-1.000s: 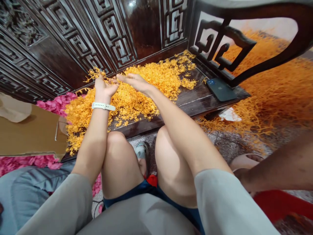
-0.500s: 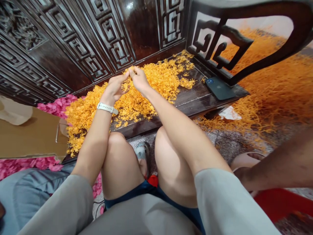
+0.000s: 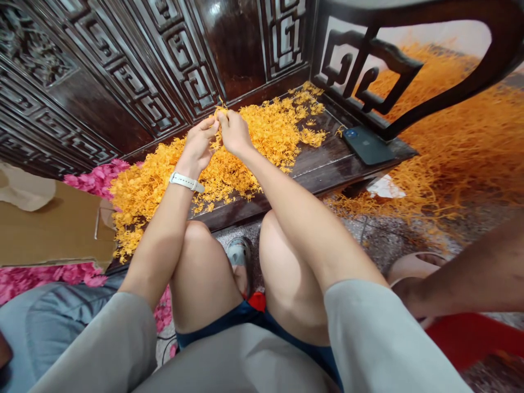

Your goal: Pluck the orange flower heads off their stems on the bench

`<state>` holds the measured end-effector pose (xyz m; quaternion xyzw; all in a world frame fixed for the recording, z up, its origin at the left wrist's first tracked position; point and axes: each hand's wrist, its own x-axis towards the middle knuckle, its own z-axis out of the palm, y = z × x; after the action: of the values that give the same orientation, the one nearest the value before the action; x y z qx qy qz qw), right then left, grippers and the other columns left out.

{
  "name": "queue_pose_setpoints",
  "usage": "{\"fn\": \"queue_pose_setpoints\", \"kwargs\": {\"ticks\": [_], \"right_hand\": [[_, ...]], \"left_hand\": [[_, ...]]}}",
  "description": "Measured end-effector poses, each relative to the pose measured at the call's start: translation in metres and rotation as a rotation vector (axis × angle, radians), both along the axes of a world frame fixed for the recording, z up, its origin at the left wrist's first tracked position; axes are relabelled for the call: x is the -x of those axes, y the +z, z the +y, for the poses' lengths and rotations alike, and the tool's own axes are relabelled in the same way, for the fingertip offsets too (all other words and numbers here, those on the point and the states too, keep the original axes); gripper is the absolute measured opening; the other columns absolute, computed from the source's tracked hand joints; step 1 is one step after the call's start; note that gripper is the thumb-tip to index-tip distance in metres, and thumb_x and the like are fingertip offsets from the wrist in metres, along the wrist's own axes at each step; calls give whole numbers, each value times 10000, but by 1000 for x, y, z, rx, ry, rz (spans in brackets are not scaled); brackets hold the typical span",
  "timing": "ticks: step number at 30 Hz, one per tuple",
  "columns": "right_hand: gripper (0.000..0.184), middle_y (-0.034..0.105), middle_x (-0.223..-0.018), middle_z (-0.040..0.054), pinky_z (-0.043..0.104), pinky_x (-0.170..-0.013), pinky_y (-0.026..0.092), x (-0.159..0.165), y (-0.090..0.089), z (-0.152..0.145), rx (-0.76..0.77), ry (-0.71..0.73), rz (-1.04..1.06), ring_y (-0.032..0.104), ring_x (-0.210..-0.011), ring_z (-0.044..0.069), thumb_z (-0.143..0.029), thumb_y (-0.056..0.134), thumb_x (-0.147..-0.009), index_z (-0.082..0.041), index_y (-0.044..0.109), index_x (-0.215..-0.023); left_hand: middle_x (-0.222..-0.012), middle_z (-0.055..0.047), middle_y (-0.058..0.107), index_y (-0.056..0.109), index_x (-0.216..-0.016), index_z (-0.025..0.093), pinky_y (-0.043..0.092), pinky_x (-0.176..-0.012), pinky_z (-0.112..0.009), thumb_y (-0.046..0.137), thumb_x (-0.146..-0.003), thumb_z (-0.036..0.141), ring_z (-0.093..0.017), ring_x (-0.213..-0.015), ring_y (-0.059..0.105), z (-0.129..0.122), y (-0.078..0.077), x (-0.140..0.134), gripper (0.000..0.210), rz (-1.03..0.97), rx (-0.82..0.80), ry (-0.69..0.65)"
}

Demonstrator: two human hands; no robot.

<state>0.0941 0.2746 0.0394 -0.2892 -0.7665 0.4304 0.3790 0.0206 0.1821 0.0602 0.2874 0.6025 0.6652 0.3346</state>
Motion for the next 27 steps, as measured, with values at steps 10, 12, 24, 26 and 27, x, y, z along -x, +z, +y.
{"fn": "queue_pose_setpoints", "kwargs": {"ticks": [10,12,24,26,27], "right_hand": [[569,539,-764,29,278,-660,533,4,13,-8,332,180,247,616,-731,164,-754,517,-1040,-206,529,-887],[544,526,-715,19,255,-578,499,0,17,-10,405,206,255,582,-655,147,-723,527,-1053,-214,505,-862],[611,530,-808,42,320,-784,576,0,1,11,84,31,141,680,-884,212,-767,378,-1079,-212,531,-876],[611,563,-847,58,364,-878,573,-2,-1,10,6,-7,104,689,-975,246,-765,367,-1084,-208,550,-909],[606,575,-861,64,384,-914,565,-3,-1,8,-25,-29,95,687,-1004,258,-758,364,-1089,-207,556,-924]], "left_hand": [[-859,-75,730,705,-1293,259,550,-646,-272,546,-1086,551,-209,-799,734,11,0,3,392,-339,-165,-17],[-804,-64,696,703,-1255,248,529,-602,-259,531,-1098,526,-196,-747,719,10,2,2,362,-360,-156,-33],[-938,-58,700,665,-1139,260,575,-710,-282,695,-1014,601,-193,-843,727,12,-6,-4,364,-145,-172,-8],[-931,-55,694,667,-1133,264,566,-677,-273,735,-996,573,-191,-826,718,12,-8,-6,345,-113,-142,-4],[-915,-49,687,667,-1132,267,556,-651,-263,750,-993,546,-186,-808,709,11,-8,-7,322,-98,-126,3]]}}
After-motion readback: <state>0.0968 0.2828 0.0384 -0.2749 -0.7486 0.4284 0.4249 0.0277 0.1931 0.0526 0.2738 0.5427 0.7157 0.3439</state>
